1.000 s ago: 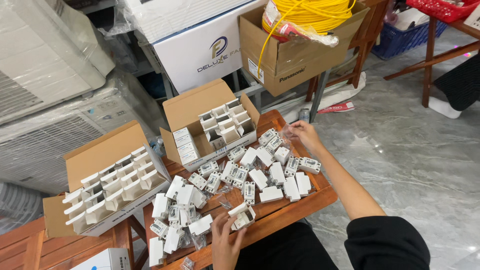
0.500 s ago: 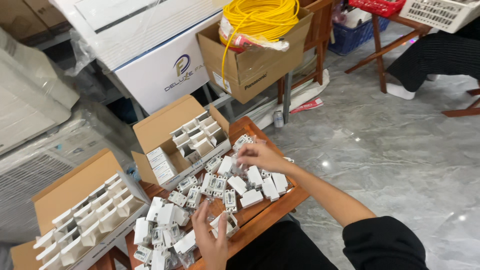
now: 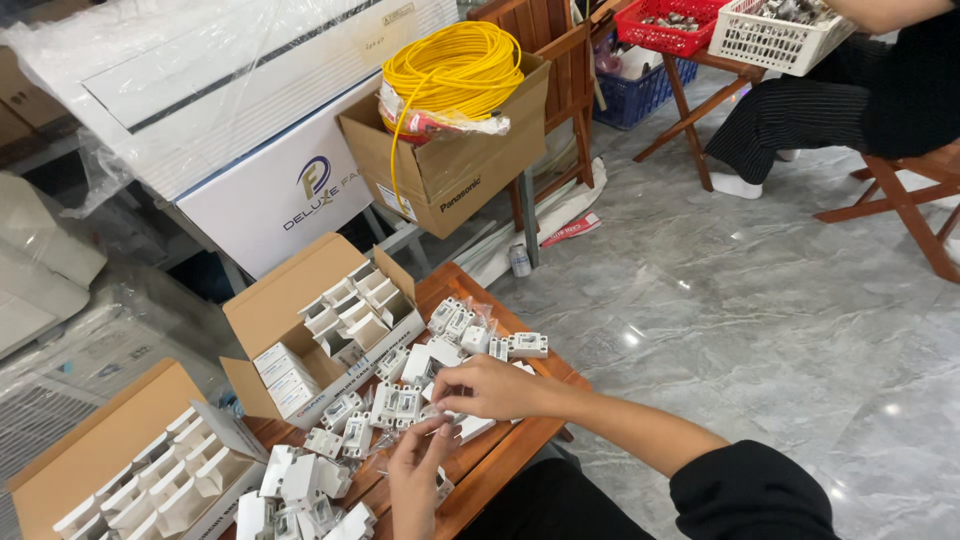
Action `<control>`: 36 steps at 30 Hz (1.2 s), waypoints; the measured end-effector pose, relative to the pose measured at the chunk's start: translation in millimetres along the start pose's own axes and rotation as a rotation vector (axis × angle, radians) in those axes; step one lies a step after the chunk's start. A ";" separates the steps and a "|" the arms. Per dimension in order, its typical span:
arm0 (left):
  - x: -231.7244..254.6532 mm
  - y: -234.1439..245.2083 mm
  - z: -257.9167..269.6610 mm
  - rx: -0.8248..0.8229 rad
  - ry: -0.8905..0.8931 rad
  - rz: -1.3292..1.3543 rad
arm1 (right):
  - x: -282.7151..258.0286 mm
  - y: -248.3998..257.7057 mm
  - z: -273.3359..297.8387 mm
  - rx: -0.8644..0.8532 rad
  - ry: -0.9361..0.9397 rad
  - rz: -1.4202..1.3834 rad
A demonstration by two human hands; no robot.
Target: The person sorts circuit breakers on a wooden table, picking them up from a pile and placing them into cardboard boxes.
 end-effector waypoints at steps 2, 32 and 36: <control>-3.8 2.7 -0.4 0.014 -0.005 0.062 | 0.5 -4.7 -1.6 0.046 0.092 -0.015; 50.6 30.7 64.6 0.179 -0.288 -0.008 | 0.2 -94.0 -24.6 0.290 0.014 -0.746; 5.1 67.3 79.5 0.283 -0.306 -0.294 | 23.1 -118.0 -18.6 0.324 -0.134 -0.713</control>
Point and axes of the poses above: each hand's wrist, its own z-axis away from the middle knuckle, its own y-axis out of the back of the hand, x = y × z, the point moved 3 cm from there along -z, towards the middle knuckle, and after that the axes turned 14 degrees about -x, right-handed, at the moved point
